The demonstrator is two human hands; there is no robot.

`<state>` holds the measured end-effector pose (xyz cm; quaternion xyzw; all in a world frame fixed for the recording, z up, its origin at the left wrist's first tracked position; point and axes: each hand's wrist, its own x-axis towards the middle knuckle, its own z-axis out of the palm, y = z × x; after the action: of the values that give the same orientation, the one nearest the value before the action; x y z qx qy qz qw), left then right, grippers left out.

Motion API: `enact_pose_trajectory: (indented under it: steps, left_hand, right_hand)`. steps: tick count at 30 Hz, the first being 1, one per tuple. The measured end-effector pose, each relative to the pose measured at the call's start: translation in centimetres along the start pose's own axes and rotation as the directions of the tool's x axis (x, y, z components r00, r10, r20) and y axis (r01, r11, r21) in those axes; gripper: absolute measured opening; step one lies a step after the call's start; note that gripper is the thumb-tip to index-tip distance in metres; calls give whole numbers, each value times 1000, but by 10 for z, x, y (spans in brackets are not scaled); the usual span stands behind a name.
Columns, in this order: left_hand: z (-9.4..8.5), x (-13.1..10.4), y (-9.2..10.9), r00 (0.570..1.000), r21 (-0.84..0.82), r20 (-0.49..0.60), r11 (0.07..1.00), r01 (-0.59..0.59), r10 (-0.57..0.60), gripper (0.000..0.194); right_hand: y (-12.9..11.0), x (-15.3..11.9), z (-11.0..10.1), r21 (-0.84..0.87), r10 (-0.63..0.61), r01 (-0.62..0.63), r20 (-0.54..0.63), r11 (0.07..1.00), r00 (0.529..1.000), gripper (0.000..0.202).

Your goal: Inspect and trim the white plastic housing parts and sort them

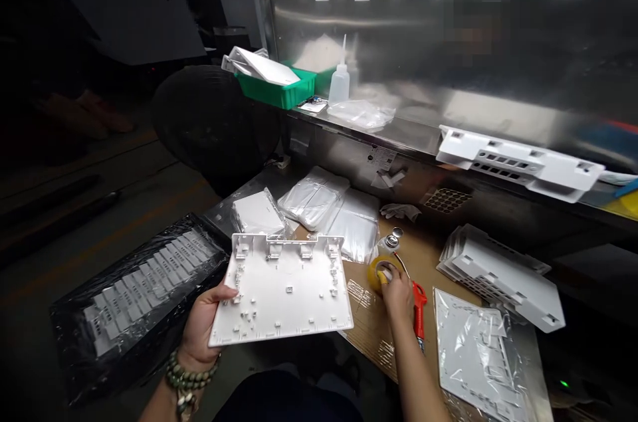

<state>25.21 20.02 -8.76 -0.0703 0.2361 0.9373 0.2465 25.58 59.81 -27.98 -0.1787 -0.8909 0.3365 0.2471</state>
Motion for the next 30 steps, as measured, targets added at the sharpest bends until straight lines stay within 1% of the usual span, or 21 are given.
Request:
enact_pose_trajectory:
  steps: [1,3,5,7,8,10,13,15,17,19,20,21,22,23,24,25,26,27,28,29,30]
  left_hand:
    - [3,4,1,999,-7,40,999,32,-32,88]
    - [4,13,3,992,-2,91,997,82,-82,78]
    - [0,20,4,986,-6,115,992,126,-124,70]
    - [-6,24,4,981,-22,120,987,157,-153,67]
    - [-10,26,4,980,-29,118,986,164,-160,66]
    - [-13,27,2,981,-32,113,986,164,-159,66]
    - [-13,24,-1,984,-27,114,989,142,-139,66]
    - [-12,20,-5,986,-32,120,992,124,-119,68]
    - [-14,14,-10,986,-32,138,994,101,-96,71]
    - [-23,3,-17,987,-25,146,997,71,-67,75]
    - [-30,-4,-21,991,-20,130,999,47,-44,77]
    - [-39,-12,-25,996,-12,88,1000,19,-17,79]
    - [-50,-22,-30,1000,2,15,1000,-1,1,80]
    - [-61,-32,-34,996,30,-93,999,-17,20,79]
    - [-75,-43,-38,969,76,-247,996,35,-15,71]
    - [-89,-54,-42,905,115,-416,983,144,-84,68]
    - [-104,-65,-45,818,166,-571,967,194,-66,69]
    - [-119,-76,-47,754,233,-656,950,209,-5,73]
    - [-134,-85,-49,708,300,-704,925,235,48,74]
    - [-148,-94,-51,680,387,-726,879,277,105,71]
    - [-161,-102,-54,649,496,-738,801,335,186,63]
  right_hand:
    - [6,-6,-1,-53,79,-80,-18,995,997,25]
    - [17,-22,-7,-143,242,-250,-75,958,967,36]
    - [28,-39,-16,-201,402,-419,-120,885,908,48]
    - [39,-54,-24,-235,542,-554,-118,799,832,57]
    - [44,-59,-27,-244,592,-597,-102,764,799,60]
    - [52,-61,-30,-247,653,-642,-50,725,756,61]
    - [63,-49,-36,-210,711,-693,19,690,703,54]
    - [66,-42,-47,-145,744,-731,58,667,666,44]
    - [64,-42,-65,-32,747,-748,105,663,657,40]
    - [55,-54,-89,117,709,-729,171,675,684,45]
    - [48,-63,-101,237,672,-713,236,660,701,48]
    - [39,-74,-113,379,619,-698,325,607,715,50]
    - [28,-85,-123,512,543,-690,430,511,721,52]
    - [16,-97,-130,604,442,-700,546,381,712,54]
    - [2,-108,-134,623,323,-737,663,261,675,55]
    - [-12,-118,-135,573,202,-798,772,187,602,56]
    - [-26,-127,-133,476,94,-860,862,187,498,57]
    - [-41,-135,-129,374,3,-895,922,243,386,61]
    - [-54,-142,-122,301,-59,-893,952,336,299,66]
    - [-67,-148,-114,274,-94,-847,961,455,261,68]
    - [-78,-154,-106,274,-107,-765,959,583,262,66]
